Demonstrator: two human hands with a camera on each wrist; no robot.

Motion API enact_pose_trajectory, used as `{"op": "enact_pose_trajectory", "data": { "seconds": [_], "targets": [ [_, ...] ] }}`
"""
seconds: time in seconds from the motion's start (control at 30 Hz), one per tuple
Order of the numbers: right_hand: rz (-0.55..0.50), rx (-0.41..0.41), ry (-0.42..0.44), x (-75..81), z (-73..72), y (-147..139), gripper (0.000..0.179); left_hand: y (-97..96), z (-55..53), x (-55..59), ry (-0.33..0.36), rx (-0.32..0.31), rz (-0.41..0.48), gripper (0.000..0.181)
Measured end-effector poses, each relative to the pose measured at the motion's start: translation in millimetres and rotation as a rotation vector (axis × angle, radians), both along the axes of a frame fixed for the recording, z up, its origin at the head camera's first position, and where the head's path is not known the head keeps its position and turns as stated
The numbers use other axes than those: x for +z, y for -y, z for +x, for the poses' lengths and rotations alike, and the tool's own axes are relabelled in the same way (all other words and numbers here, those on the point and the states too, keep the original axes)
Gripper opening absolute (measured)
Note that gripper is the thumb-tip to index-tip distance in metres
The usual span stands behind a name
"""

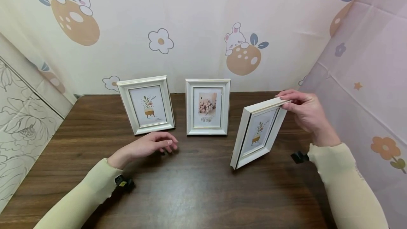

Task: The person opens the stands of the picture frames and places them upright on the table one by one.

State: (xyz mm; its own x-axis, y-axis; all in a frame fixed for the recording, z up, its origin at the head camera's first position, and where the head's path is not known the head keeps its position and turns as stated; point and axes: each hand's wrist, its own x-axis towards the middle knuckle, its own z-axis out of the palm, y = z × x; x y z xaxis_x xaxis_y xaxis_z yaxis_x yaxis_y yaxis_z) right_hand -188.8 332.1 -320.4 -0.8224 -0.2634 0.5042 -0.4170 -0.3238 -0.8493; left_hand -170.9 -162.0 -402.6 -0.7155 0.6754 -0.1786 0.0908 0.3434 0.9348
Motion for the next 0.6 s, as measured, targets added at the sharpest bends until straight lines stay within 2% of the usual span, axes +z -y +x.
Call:
{"op": "enact_pose_trajectory", "data": {
  "seconds": [0.2,0.43,0.6],
  "targets": [
    [-0.188,0.203,0.025,-1.7,-0.7,1,0.019,0.7,-8.5,2.5,-0.048,-0.003,-0.035,0.03],
    [-0.342,0.452,0.018,-6.7,-6.6,8,0.02,-10.3,-12.4,9.2,-0.021,-0.022,-0.023,0.033],
    [-0.418,0.52,0.05,-10.8,-6.9,20,0.017,-23.4,-11.4,10.9,-0.014,-0.059,-0.01,0.031]
  ]
}}
